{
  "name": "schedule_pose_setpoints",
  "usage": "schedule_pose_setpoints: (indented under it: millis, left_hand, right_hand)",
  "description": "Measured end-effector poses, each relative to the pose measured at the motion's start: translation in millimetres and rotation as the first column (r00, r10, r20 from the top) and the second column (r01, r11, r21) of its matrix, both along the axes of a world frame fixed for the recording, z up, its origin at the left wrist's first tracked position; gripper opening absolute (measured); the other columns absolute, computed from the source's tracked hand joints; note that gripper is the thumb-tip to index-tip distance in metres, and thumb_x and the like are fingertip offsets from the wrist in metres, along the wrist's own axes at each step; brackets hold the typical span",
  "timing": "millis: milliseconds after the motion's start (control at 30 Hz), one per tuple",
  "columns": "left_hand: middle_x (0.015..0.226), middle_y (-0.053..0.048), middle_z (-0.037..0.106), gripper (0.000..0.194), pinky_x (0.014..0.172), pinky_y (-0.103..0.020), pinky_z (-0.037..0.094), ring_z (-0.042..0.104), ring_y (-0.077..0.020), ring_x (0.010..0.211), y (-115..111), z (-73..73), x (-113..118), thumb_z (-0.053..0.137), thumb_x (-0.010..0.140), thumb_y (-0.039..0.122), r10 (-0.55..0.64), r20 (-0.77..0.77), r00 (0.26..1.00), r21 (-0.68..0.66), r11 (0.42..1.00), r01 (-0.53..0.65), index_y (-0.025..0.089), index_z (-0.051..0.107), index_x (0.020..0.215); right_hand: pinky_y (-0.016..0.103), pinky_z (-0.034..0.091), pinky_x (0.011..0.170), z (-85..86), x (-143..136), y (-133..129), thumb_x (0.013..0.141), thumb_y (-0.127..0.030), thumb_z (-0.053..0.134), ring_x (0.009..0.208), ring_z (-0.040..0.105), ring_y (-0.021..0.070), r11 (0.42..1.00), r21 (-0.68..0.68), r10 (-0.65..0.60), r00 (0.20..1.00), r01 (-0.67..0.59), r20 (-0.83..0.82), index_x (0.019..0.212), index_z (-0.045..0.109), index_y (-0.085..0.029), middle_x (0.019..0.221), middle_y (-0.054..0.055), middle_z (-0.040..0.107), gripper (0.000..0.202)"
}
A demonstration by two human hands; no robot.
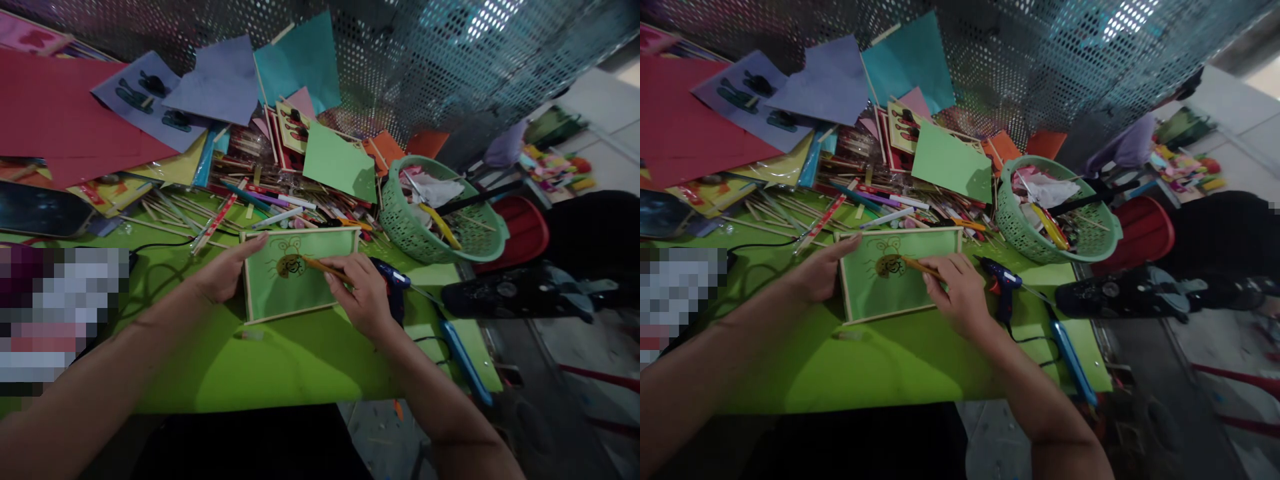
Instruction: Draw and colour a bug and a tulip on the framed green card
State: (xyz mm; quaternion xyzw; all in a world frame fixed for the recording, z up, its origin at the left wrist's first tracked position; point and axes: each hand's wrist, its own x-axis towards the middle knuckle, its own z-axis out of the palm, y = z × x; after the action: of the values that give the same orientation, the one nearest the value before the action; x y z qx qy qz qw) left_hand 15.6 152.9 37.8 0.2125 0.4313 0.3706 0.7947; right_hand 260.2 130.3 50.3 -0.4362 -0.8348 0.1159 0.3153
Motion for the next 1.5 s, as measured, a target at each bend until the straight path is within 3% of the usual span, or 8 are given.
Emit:
schedule_pose_setpoints:
  millis: [433, 733, 1300, 1500]
  left_hand:
    - [0.103, -0.014, 0.079, 0.045, 0.093, -0.041, 0.059, 0.075, -0.0305, 0.098, 0.9, -2.5, -1.3, 0.058, 0.092, 0.041, 0.020, 0.001, 1.000, 0.001, 1.000, -0.020, 0.013, 0.068, 0.126]
    - [0.110, -0.016, 0.077, 0.049, 0.102, -0.044, 0.053, 0.072, -0.0320, 0.108, 0.8, -5.8, -2.3, 0.060, 0.090, 0.044, 0.011, 0.023, 1.000, 0.013, 1.000, -0.012, 0.012, 0.066, 0.126]
    - [0.095, -0.013, 0.080, 0.044, 0.089, -0.040, 0.060, 0.077, -0.0278, 0.090, 2.6, -2.5, 0.1, 0.053, 0.095, 0.040, 0.033, 0.023, 0.999, -0.017, 0.999, -0.033, 0.011, 0.066, 0.125]
    - [0.104, -0.016, 0.079, 0.052, 0.092, -0.042, 0.058, 0.075, -0.0311, 0.099, 1.6, -2.5, -1.6, 0.059, 0.091, 0.045, 0.006, -0.001, 1.000, 0.023, 1.000, -0.006, 0.011, 0.064, 0.129]
  right_hand:
    - [0.037, 0.049, 0.077, 1.9, 1.5, 0.7, 0.093, -0.017, 0.056, 0.088, 0.061, 0.0210, 1.000, -0.003, 0.009, 1.000, -0.009, -0.014, 0.107, 0.066, -0.023, 0.092, 0.004, 0.070, 0.017]
    - [0.036, 0.049, 0.078, 2.4, 2.6, 1.4, 0.093, -0.017, 0.058, 0.089, 0.061, 0.0210, 1.000, -0.010, 0.013, 1.000, -0.013, -0.021, 0.108, 0.066, -0.023, 0.093, 0.005, 0.070, 0.019]
    - [0.036, 0.048, 0.077, 3.2, 4.0, 2.0, 0.092, -0.016, 0.058, 0.087, 0.061, 0.0210, 1.000, 0.002, 0.005, 0.999, -0.004, -0.034, 0.107, 0.068, -0.023, 0.092, 0.004, 0.070, 0.018]
    - [0.036, 0.048, 0.077, 3.4, 4.6, 2.0, 0.092, -0.016, 0.059, 0.088, 0.061, 0.0209, 1.000, -0.002, 0.017, 0.999, -0.017, -0.038, 0.108, 0.068, -0.022, 0.093, 0.005, 0.070, 0.019]
